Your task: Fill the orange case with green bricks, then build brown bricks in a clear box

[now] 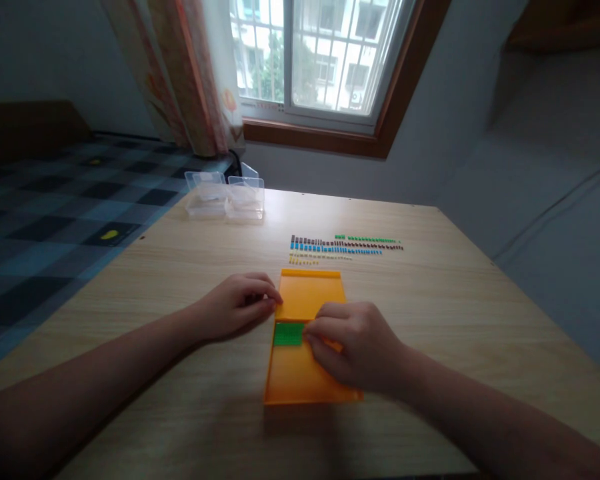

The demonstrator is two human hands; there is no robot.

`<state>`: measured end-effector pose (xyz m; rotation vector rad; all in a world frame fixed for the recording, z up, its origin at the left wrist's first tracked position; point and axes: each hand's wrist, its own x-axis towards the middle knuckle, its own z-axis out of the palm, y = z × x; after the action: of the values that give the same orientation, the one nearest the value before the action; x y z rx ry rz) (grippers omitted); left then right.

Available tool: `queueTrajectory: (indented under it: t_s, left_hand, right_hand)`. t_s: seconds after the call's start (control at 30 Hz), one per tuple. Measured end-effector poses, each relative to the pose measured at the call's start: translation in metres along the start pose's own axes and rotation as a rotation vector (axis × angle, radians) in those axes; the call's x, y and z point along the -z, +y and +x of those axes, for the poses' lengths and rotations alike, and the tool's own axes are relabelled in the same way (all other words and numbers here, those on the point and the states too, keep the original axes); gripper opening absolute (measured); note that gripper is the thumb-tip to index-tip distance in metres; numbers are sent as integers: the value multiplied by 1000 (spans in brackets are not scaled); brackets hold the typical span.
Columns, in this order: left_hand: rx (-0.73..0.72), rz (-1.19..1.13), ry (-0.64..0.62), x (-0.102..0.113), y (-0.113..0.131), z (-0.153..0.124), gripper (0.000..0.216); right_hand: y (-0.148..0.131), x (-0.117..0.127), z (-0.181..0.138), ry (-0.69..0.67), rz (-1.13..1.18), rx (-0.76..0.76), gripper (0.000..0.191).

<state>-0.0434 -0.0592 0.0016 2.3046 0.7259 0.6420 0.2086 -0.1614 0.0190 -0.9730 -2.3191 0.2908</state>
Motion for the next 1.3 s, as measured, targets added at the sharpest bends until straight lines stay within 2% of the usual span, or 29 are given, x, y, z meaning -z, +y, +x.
queueTrajectory:
  t_s: [0.13, 0.27, 0.33, 0.43, 0.57, 0.7, 0.93, 1.13, 1.3]
  left_hand:
    - [9, -2, 1, 1, -2, -1, 19]
    - [17, 0, -22, 2, -5, -1, 19]
    - [20, 3, -23, 3, -7, -1, 20]
    - [31, 5, -26, 3, -7, 0, 20]
    - [29, 11, -10, 4, -6, 1, 20]
    - [27, 3, 7, 3, -6, 2, 20]
    - [26, 7, 21, 2, -7, 4, 21]
    - [19, 3, 28, 2, -6, 4, 21]
    - [15, 7, 30, 2, -4, 4, 21]
  right_hand:
    - [22, 18, 7, 298, -83, 26, 19]
    - [73, 44, 9, 609, -322, -119, 18]
    - [104, 51, 6, 703, -404, -190, 21]
    - [141, 47, 0, 699, -470, -285, 24]
    - [165, 30, -3, 642, -481, -329, 29]
    - [170, 20, -1, 580, -499, -346, 33]
    - [168, 19, -1, 515, -492, -295, 27]
    - [174, 25, 6, 579, -494, -315, 23]
    - [194, 49, 47, 693, -502, -394, 18]
